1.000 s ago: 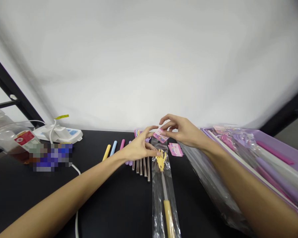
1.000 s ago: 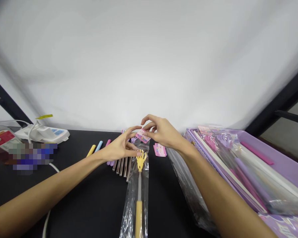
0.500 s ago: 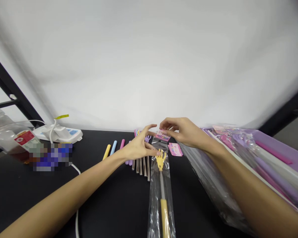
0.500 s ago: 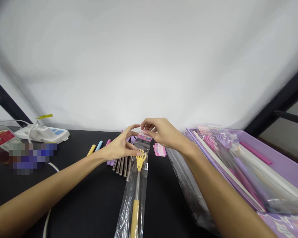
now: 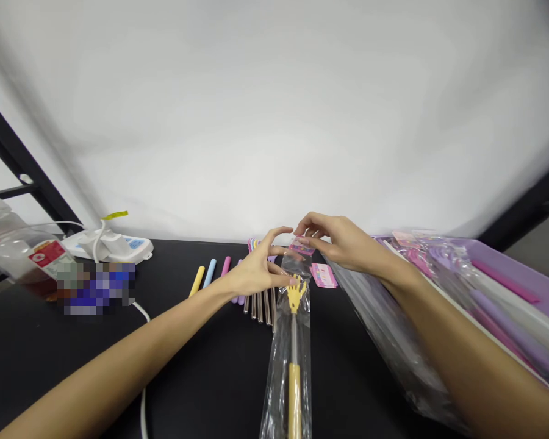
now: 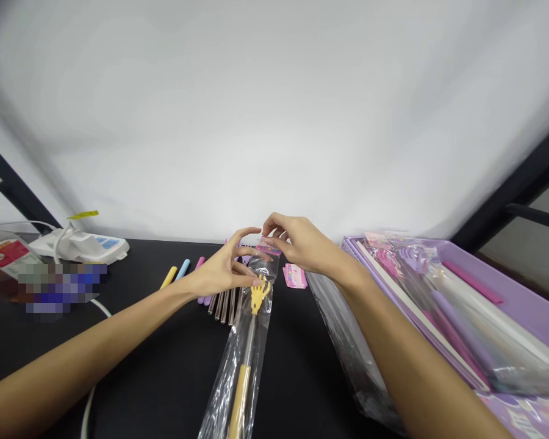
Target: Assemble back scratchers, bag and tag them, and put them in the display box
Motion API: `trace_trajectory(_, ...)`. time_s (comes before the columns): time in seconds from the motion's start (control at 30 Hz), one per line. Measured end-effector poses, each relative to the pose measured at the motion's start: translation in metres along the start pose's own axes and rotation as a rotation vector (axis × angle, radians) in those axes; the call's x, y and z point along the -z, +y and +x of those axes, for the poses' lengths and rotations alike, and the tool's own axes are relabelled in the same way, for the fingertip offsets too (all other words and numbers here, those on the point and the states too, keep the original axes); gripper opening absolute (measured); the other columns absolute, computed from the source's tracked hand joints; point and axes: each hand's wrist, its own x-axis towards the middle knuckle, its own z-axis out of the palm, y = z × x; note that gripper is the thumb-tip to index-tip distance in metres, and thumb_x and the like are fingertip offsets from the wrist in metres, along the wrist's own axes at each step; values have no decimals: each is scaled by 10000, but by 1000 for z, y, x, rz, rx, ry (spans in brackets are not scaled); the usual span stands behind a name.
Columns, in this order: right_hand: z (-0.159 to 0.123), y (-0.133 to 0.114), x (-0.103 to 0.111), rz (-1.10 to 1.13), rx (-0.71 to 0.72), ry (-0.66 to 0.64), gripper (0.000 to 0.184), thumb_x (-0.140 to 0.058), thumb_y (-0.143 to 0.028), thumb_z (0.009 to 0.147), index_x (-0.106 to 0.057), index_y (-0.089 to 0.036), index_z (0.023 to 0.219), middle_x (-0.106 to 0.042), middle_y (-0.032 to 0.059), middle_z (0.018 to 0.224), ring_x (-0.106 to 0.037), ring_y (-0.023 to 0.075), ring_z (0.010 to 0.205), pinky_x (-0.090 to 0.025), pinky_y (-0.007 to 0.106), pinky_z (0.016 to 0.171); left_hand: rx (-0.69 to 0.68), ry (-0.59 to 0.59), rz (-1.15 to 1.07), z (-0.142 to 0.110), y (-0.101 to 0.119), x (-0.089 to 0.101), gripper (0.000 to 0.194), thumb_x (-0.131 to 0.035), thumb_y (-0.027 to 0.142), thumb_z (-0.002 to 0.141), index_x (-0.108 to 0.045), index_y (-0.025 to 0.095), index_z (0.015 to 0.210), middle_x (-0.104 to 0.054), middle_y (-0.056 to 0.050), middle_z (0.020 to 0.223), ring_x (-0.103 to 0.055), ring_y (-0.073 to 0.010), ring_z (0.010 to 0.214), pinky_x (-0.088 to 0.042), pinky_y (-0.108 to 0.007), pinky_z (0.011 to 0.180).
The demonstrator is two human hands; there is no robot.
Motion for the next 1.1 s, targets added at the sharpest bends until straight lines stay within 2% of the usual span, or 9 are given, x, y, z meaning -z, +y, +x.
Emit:
trace_trajectory(0.23, 0, -2, -1, 35, 33, 43, 135, -562, -295, 871, -651, -205, 918, -707, 37, 885, -653, 177, 808, -505, 329, 765, -4, -5, 7, -1, -1, 0, 872, -770, 192, 728, -267, 331, 1426, -556, -178, 1318, -711, -177, 753, -521, -310, 675)
trace_trajectory(0.33, 1, -3, -1, 40, 38, 69, 147, -585, -321, 865, -658, -198, 901, -707, 43, 877, -647, 178, 790, -510, 332, 753, 9, 17, 5, 0, -3, 1, 856, -783, 199, 728, -299, 308, 1426, -542, -183, 1345, -711, -176, 795, -543, -349, 751)
trace_trajectory(0.43, 1, -3, -2, 36, 47, 114, 145, -598, -327, 863, -660, -200, 899, -709, 46, 894, -648, 181, 804, -515, 339, 764, 41, 29, 35, 2, -5, 2, 731, -784, 231, 736, -435, 241, 1378, -555, -179, 1344, -706, -181, 837, -547, -387, 826)
trace_trajectory(0.57, 1, -4, -3, -12, 47, 144, 157, -607, -303, 869, -683, -205, 966, -722, 38, 924, -656, 179, 837, -510, 332, 779, 47, -56, 61, 4, -4, 2, 539, -744, 250, 778, -576, 193, 1288, -630, -143, 1266, -691, -226, 969, -535, -402, 895)
trace_trajectory(0.7, 2, -7, -2, -60, 78, 124, 105, -603, -258, 872, -692, -202, 878, -718, 21, 879, -642, 163, 795, -490, 312, 741, 50, -76, 20, 4, -3, 2, 449, -745, 213, 770, -625, 165, 1200, -686, -126, 1149, -686, -225, 989, -541, -379, 891)
trace_trajectory(0.8, 2, -8, -1, -38, 80, 100, 96, -618, -280, 866, -662, -197, 843, -697, 15, 838, -623, 152, 755, -479, 300, 709, 55, -83, 11, 4, -4, 1, 407, -741, 220, 775, -630, 164, 1162, -685, -131, 1140, -677, -232, 1009, -546, -379, 868)
trace_trajectory(0.97, 0, -6, 0, 42, 28, 79, 209, -624, -400, 861, -597, -196, 824, -664, 22, 819, -602, 152, 749, -470, 293, 690, 25, -52, 17, 4, -4, 0, 393, -737, 225, 781, -631, 164, 1155, -671, -135, 1165, -670, -230, 1022, -536, -395, 893)
trace_trajectory(1.1, -2, -3, 2, 23, -28, 63, 236, -603, -435, 864, -536, -212, 827, -625, -14, 680, -533, 129, 608, -410, 277, 590, 33, -13, 29, 4, -3, 0, 427, -742, 233, 779, -622, 174, 1184, -691, -111, 1090, -688, -208, 949, -542, -380, 865)
